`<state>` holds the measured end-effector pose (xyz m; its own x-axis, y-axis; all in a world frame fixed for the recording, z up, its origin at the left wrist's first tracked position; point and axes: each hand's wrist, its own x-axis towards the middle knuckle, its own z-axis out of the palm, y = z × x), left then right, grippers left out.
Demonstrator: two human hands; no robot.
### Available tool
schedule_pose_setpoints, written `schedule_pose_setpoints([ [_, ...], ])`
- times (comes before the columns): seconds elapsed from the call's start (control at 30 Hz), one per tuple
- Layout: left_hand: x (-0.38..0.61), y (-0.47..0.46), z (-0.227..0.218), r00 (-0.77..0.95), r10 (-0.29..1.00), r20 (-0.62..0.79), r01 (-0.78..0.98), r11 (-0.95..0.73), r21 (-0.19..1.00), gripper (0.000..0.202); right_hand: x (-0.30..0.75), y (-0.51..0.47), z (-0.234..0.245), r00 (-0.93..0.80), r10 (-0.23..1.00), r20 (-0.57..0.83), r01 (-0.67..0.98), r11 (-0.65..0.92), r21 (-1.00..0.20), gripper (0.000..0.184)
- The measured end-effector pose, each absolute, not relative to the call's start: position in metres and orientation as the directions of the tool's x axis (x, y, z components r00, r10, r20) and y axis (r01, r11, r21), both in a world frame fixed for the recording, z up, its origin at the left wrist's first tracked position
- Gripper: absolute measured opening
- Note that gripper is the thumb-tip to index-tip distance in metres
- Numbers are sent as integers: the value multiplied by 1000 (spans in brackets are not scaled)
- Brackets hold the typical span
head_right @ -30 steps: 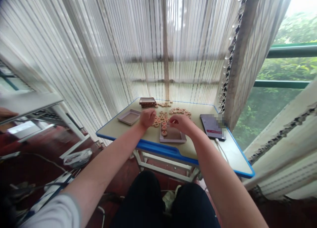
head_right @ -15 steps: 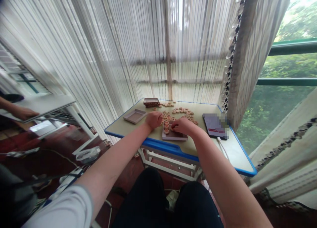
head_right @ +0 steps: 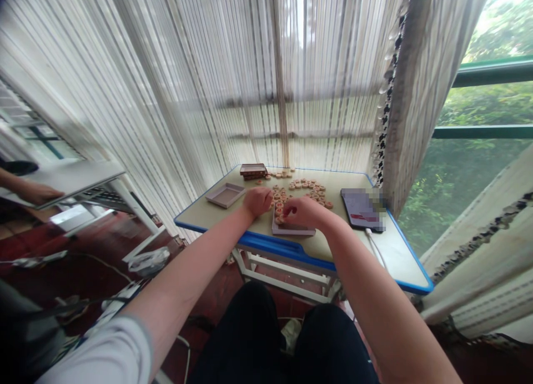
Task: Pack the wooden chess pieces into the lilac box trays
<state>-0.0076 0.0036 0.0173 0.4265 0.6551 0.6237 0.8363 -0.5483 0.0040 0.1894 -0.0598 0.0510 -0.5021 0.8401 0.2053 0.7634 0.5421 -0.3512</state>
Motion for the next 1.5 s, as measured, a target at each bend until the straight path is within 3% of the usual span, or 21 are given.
schedule_pose_setpoints([
  [0.43,-8,1,21,439,700,563,862,-505,-45,39,183,-60,45,-650,690,318,586,721,-369,15],
  [0.73,-8,1,20,437,699,567,860,-509,-35,40,187,-57,43,-599,741,303,655,671,-347,18],
  [0.9,-9,1,22,435,706,558,862,-505,-33,41,190,-57,45,-559,811,172,763,584,-276,18],
  [1.03,-8,-1,24,429,721,543,865,-501,-18,40,188,-57,44,-600,785,154,728,615,-302,24],
  [1.2,-7,-1,25,336,759,558,898,-437,54,39,186,-59,46,-615,776,138,716,624,-314,26],
  [1.4,-19,18,23,9,791,612,929,-233,287,33,192,-55,50,-510,842,175,803,539,-253,22],
  [1.5,-27,31,20,46,829,557,908,-267,322,32,197,-47,47,-389,886,253,863,447,-236,24],
])
